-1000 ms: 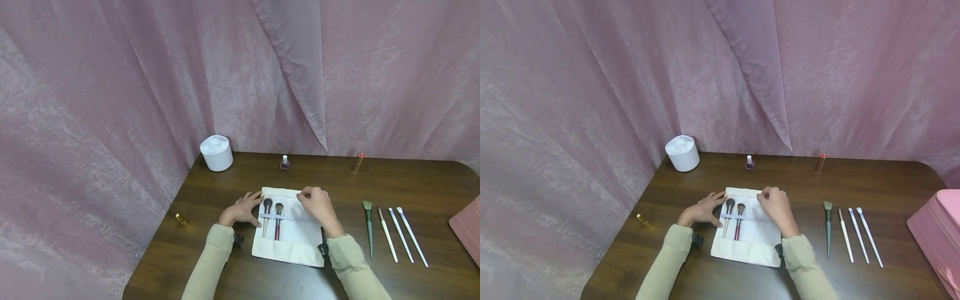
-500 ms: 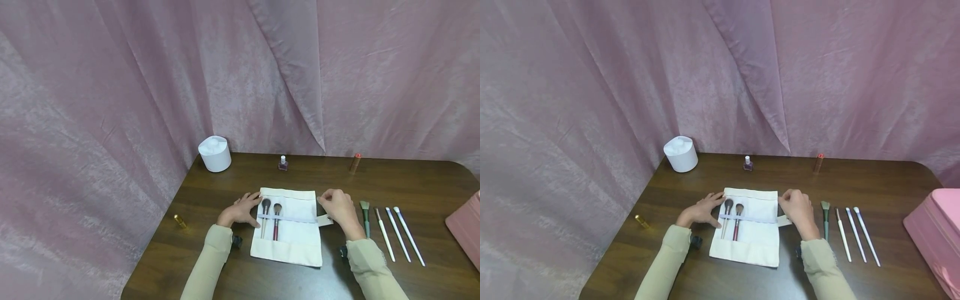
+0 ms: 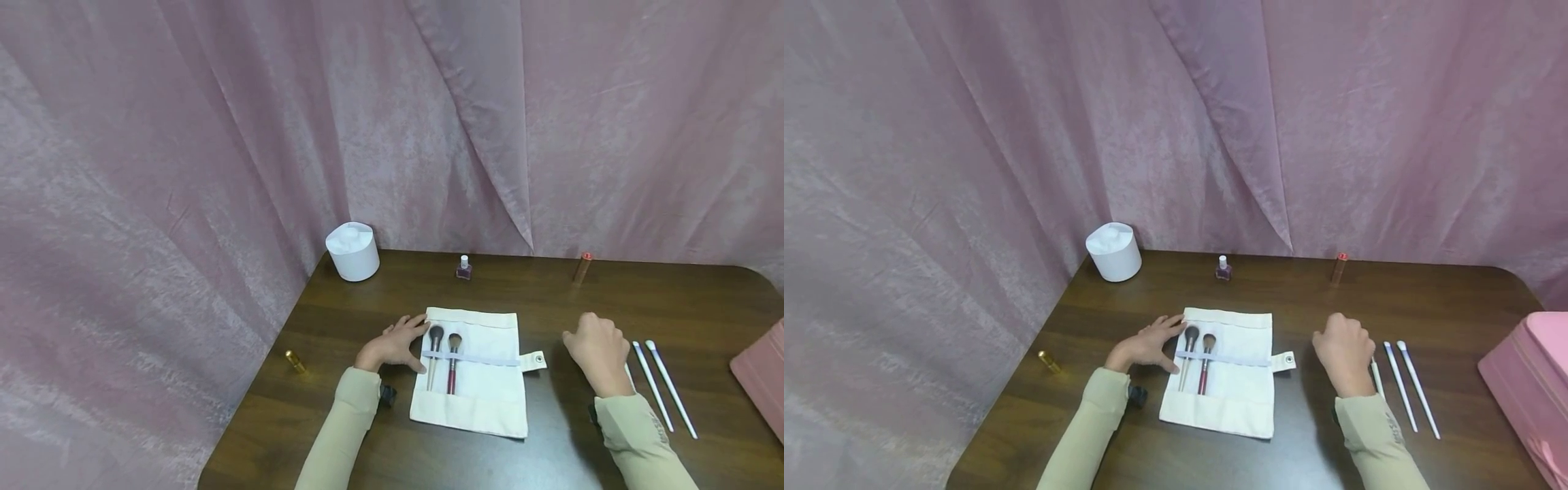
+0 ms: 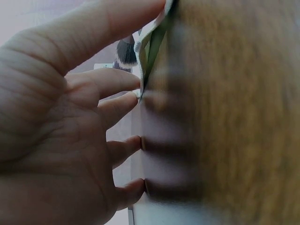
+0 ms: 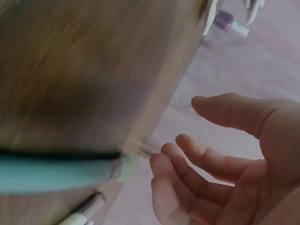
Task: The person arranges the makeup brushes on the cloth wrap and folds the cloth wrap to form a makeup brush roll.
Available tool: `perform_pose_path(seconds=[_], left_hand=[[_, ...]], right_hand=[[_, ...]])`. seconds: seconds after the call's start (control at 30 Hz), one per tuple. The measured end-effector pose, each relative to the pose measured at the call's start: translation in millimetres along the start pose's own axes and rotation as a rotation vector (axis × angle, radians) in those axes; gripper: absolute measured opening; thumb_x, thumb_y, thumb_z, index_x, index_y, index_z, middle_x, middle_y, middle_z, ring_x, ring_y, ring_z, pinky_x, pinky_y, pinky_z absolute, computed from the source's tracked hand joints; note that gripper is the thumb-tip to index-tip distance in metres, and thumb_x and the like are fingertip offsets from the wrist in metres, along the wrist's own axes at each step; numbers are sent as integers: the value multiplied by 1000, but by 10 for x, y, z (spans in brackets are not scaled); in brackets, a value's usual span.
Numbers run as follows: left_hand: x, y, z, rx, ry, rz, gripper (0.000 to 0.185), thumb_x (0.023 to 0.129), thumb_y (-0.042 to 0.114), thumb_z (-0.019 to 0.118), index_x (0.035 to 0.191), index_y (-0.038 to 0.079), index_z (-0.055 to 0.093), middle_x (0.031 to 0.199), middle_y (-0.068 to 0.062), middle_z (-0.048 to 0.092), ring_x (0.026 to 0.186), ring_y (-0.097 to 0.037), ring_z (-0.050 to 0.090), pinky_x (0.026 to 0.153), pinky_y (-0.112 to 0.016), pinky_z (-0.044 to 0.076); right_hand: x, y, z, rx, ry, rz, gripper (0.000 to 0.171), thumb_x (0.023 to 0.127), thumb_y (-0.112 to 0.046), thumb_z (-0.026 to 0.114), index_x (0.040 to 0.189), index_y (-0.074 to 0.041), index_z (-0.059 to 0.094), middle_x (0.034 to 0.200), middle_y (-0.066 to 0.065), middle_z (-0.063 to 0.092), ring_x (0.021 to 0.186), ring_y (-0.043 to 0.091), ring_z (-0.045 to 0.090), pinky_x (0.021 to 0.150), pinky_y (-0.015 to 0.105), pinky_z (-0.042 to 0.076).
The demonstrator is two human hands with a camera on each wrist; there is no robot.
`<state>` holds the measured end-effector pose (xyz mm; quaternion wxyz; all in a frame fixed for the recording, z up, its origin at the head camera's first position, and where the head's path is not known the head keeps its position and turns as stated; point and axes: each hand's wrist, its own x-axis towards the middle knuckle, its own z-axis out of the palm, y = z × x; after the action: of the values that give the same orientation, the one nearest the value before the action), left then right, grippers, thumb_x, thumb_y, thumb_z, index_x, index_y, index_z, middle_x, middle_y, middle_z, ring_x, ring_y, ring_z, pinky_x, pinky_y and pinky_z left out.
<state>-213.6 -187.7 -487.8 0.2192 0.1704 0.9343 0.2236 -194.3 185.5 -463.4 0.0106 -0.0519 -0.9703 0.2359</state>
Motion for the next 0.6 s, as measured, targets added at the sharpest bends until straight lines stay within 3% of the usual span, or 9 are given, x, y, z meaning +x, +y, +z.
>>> perform_pose_path(seconds=[0.2, 0.6], left_hand=[[-22, 14, -16, 3, -3, 8, 96, 80, 25, 88, 159, 13, 35, 168, -2, 17, 154, -34, 8, 119, -60, 13], [-24, 19, -12, -12, -3, 14, 97, 79, 27, 88, 159, 12, 35, 168, -3, 17, 153, -34, 9, 117, -63, 15]], right_hand=[[-17, 85, -10, -30, 3, 24, 38, 89, -11, 63, 57, -8, 42, 59, 7, 38, 57, 29, 43, 50, 42, 36], [-3, 209, 3, -43, -30, 18, 27, 83, -3, 60, 60, -7, 47, 64, 16, 52, 59, 35, 51, 51, 49, 41]])
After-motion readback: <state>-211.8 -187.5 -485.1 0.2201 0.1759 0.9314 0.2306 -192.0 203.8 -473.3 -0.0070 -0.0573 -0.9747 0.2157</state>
